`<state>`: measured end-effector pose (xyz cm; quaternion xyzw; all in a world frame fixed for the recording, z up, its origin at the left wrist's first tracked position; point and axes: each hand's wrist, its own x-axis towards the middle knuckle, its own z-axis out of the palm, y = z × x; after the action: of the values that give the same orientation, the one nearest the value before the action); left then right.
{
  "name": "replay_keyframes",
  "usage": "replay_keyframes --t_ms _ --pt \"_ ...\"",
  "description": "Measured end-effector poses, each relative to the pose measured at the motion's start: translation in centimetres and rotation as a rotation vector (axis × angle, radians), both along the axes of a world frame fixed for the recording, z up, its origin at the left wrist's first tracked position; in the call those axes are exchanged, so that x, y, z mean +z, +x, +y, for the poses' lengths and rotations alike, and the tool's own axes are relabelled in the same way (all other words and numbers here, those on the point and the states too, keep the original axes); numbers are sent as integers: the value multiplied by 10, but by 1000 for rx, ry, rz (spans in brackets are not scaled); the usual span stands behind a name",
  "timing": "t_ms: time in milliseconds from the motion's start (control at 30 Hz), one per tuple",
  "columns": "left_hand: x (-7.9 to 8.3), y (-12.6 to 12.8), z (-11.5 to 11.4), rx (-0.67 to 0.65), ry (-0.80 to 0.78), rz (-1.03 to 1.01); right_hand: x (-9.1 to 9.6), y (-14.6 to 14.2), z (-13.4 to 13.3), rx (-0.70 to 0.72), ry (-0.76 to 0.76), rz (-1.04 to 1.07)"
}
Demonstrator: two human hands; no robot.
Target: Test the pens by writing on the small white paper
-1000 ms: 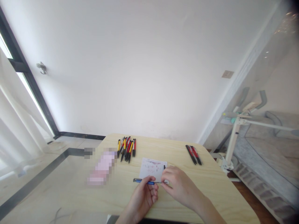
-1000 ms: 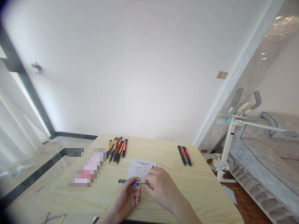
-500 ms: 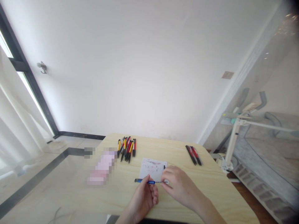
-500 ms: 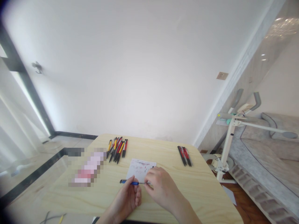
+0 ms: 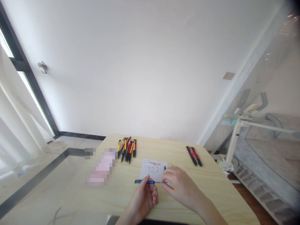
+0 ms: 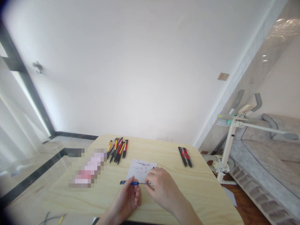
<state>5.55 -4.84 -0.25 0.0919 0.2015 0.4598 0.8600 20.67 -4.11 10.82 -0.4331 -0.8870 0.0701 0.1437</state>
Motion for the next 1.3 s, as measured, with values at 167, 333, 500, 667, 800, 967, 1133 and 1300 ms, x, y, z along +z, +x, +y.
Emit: replay_keyframes --t_ms 167,333,500,667,800,967,1133,1300 --pt "-2 0 1 3 1 -15 -1 1 1 -6 -2 5" --pt "-4 -1 2 12 4 -25 -2 3 1 -12 2 2" --pt "-5 0 1 15 10 -31 0 6 -1 -14 8 -1" --pt "-6 1 2 18 12 -40 1 8 0 -17 12 -2" --pt "-5 0 2 10 27 -26 2 9 0 -22 15 -5" --pt "-5 0 1 20 24 -22 2 9 -2 -24 17 -7" --pt "-4 0 2 8 24 -20 4 10 -2 -32 22 1" --pt "-4 0 1 14 35 -28 4 12 -3 -45 17 14"
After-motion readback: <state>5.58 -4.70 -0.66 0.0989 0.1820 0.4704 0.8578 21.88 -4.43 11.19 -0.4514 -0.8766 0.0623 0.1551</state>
